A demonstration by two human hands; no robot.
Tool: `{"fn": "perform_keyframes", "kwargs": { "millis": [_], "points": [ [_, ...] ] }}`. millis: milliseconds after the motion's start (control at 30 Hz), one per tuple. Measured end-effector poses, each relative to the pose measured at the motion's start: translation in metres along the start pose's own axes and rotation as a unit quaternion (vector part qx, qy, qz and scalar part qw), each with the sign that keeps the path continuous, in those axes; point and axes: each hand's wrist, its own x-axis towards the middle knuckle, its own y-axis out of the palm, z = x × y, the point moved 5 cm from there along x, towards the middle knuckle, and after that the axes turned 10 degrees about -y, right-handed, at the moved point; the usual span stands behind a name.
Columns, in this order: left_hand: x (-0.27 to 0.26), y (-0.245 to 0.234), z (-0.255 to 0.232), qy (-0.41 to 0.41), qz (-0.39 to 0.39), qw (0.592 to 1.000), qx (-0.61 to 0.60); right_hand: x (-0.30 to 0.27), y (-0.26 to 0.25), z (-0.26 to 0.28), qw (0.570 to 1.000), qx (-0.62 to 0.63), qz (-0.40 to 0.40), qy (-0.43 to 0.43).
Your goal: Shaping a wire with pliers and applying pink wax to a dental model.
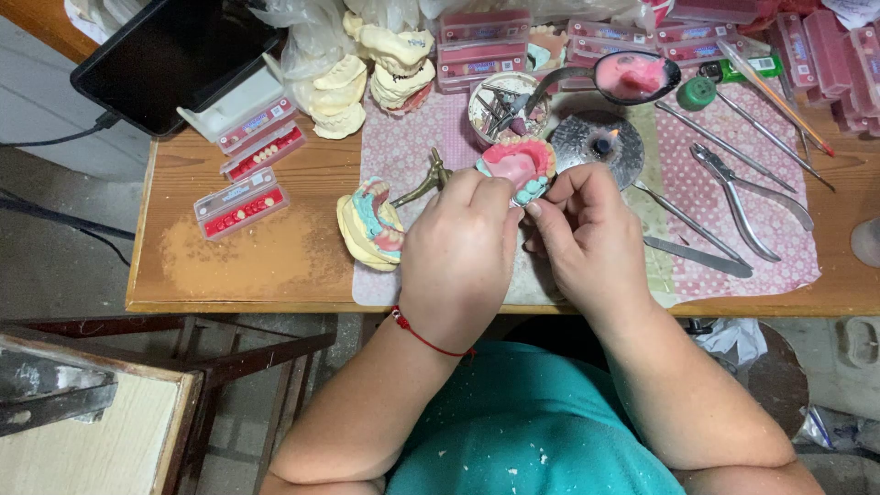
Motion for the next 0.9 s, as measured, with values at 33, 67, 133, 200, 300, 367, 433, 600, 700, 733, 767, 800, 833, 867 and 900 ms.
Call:
{"fn": "perform_keyframes", "kwargs": {
  "millis": [33, 67, 133, 200, 300, 367, 433, 600, 700, 733, 767, 800, 833, 867, 900],
  "points": [
    [0.0, -0.001, -0.001, 0.0, 0.0, 1.0, 0.0, 0.0, 0.0, 0.001, 1.0, 0.0, 0.0, 0.0],
    [0.0, -0.002, -0.002, 0.0, 0.0, 1.0, 0.002, 0.001, 0.0, 0.001, 1.0, 0.015, -0.001, 0.008],
    [-0.001, -0.002, -0.002, -0.001, -0.001, 1.0, 0.005, 0.001, -0.002, 0.001, 0.999, 0.029, -0.002, 0.016],
    [-0.002, 0.001, 0.001, -0.001, 0.01, 1.0, 0.006, 0.002, -0.002, 0.0, 0.998, 0.057, 0.014, 0.036],
    [-0.002, 0.003, 0.002, 0.0, 0.016, 1.0, 0.005, 0.004, -0.001, -0.004, 0.995, 0.086, 0.021, 0.036],
    [-0.002, 0.003, 0.002, 0.001, 0.021, 1.0, 0.007, 0.004, 0.0, -0.009, 0.994, 0.102, 0.023, 0.038],
    [-0.001, 0.004, 0.003, 0.001, 0.025, 1.0, 0.009, 0.003, 0.001, -0.011, 0.992, 0.117, 0.025, 0.041],
    [0.003, 0.005, 0.006, 0.0, 0.038, 0.999, 0.014, 0.002, 0.002, -0.016, 0.99, 0.129, 0.028, 0.056],
    [0.004, 0.005, 0.007, -0.004, 0.04, 0.999, 0.005, 0.002, 0.001, -0.013, 0.99, 0.128, 0.027, 0.058],
    [0.004, 0.004, 0.007, -0.004, 0.039, 0.999, 0.004, 0.002, 0.002, -0.013, 0.99, 0.128, 0.027, 0.057],
    [0.005, 0.004, 0.007, -0.006, 0.044, 0.999, -0.001, 0.002, 0.002, -0.012, 0.99, 0.127, 0.026, 0.059],
    [0.005, 0.003, 0.007, -0.008, 0.048, 0.999, -0.007, 0.002, 0.003, -0.012, 0.99, 0.126, 0.025, 0.061],
    [0.005, 0.004, 0.007, -0.008, 0.048, 0.999, -0.007, 0.002, 0.003, -0.011, 0.99, 0.126, 0.025, 0.06],
    [0.005, 0.005, 0.008, -0.011, 0.052, 0.999, -0.007, 0.002, 0.003, -0.011, 0.99, 0.122, 0.023, 0.062],
    [0.005, 0.005, 0.009, -0.015, 0.055, 0.998, -0.007, 0.002, 0.003, -0.011, 0.991, 0.119, 0.021, 0.062]
  ]
}}
